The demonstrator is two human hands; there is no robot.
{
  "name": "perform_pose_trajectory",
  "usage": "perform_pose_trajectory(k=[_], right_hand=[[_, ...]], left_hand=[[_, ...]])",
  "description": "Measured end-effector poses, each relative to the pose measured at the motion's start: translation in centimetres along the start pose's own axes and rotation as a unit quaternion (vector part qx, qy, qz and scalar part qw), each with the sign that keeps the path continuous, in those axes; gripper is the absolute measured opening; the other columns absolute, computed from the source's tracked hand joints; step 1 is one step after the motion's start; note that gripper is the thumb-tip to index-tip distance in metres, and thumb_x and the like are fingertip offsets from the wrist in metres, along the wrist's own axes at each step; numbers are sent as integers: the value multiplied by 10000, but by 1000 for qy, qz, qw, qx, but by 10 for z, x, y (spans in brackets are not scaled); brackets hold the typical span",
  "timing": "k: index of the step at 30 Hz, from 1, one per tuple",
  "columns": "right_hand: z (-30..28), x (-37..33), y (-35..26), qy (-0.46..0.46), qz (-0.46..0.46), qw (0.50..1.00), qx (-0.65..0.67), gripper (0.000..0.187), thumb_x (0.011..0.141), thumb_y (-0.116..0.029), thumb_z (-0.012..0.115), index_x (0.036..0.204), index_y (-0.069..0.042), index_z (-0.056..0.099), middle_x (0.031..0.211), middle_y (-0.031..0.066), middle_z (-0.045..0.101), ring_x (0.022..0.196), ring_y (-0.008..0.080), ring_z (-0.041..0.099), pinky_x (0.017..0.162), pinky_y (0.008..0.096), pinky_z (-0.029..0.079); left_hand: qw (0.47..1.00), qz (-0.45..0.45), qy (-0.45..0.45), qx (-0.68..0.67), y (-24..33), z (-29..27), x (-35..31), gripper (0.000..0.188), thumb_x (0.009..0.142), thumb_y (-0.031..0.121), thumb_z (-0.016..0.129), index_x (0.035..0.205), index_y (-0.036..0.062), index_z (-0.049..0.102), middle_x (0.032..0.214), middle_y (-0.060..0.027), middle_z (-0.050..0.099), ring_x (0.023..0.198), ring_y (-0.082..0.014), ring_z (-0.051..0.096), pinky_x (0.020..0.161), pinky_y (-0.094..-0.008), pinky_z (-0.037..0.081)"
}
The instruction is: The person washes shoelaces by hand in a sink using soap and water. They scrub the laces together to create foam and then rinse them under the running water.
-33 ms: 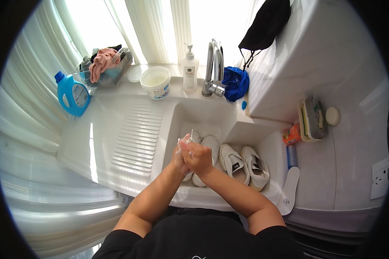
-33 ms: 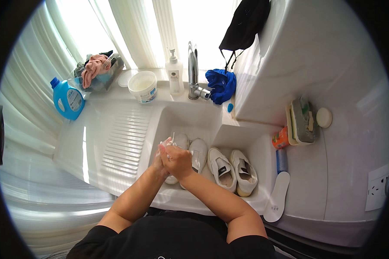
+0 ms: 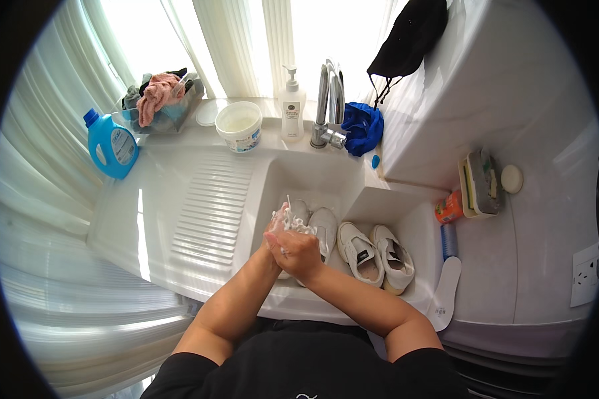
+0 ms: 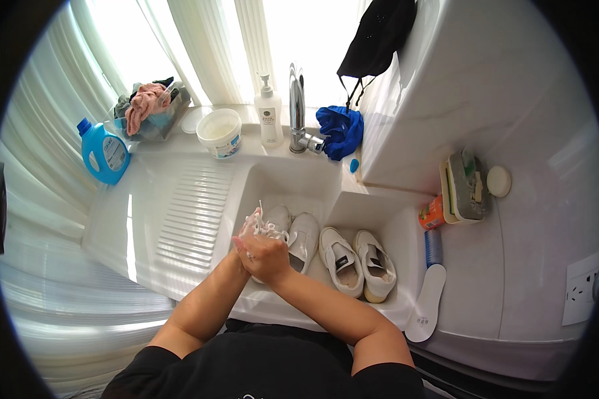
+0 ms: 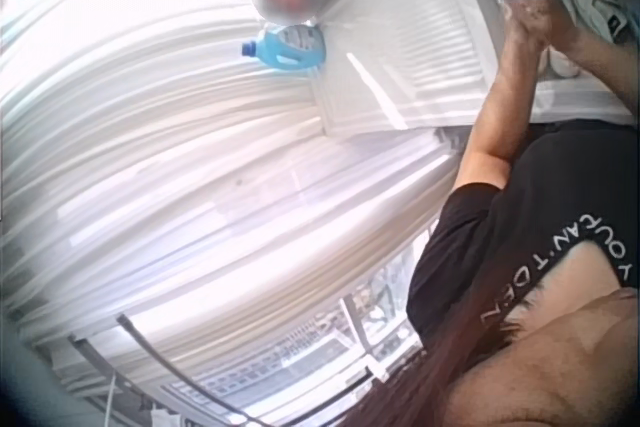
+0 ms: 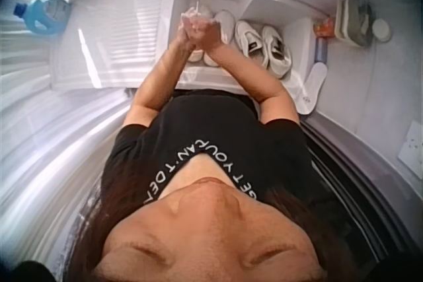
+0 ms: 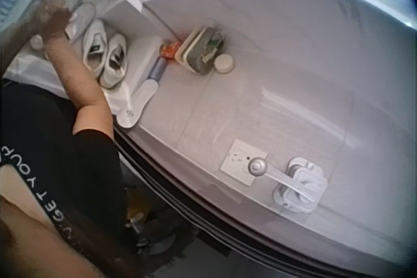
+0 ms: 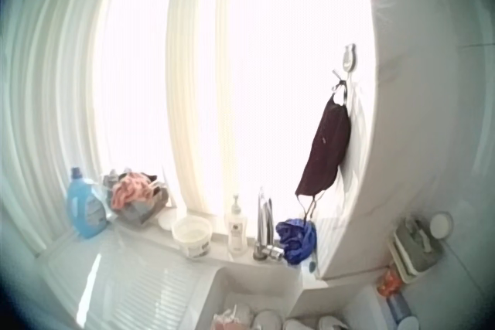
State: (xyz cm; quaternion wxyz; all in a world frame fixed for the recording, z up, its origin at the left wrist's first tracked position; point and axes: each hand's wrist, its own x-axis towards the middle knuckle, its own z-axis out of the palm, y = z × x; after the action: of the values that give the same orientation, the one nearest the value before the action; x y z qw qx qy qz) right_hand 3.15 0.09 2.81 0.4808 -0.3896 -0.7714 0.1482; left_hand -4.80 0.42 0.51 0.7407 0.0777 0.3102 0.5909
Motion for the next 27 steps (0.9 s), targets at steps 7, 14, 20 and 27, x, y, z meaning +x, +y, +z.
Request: perform_pose_trajectory(k=[7,14,20,27], right_hand=[[9,-10,28,32,67,997,0,374,835,-231,588,544,-44,447,515,155,469,443,325,441,438,388,376],[0,7,32,22,155,987,-32,374,832,-266,587,545,-55,471,523,147,508,481,345,507,471,407,408],[2,7,36,1,193,977,-86,379,846,-284,567,542,-71,487,525,138,532,463,337,524,441,408,413],[0,-4,7,-14,61,997,-50,348,852,-266,562,573,-71,487,511,144,515,442,336,503,425,411,404]], left_hand=[[996,22,43,75,-17,4,-7,248,921,378,452,889,148,537,714,33,487,564,-100,481,469,-233,413],[988,-49,-106,101,-15,-4,6,258,933,361,457,971,115,527,805,2,543,686,-150,531,609,-300,467],[986,-148,77,22,-14,7,0,190,937,301,464,952,120,522,847,-12,574,850,-157,582,740,-309,483],[994,10,-105,-4,-51,-83,35,249,916,371,486,937,130,545,852,-11,593,711,-151,599,495,-294,485]])
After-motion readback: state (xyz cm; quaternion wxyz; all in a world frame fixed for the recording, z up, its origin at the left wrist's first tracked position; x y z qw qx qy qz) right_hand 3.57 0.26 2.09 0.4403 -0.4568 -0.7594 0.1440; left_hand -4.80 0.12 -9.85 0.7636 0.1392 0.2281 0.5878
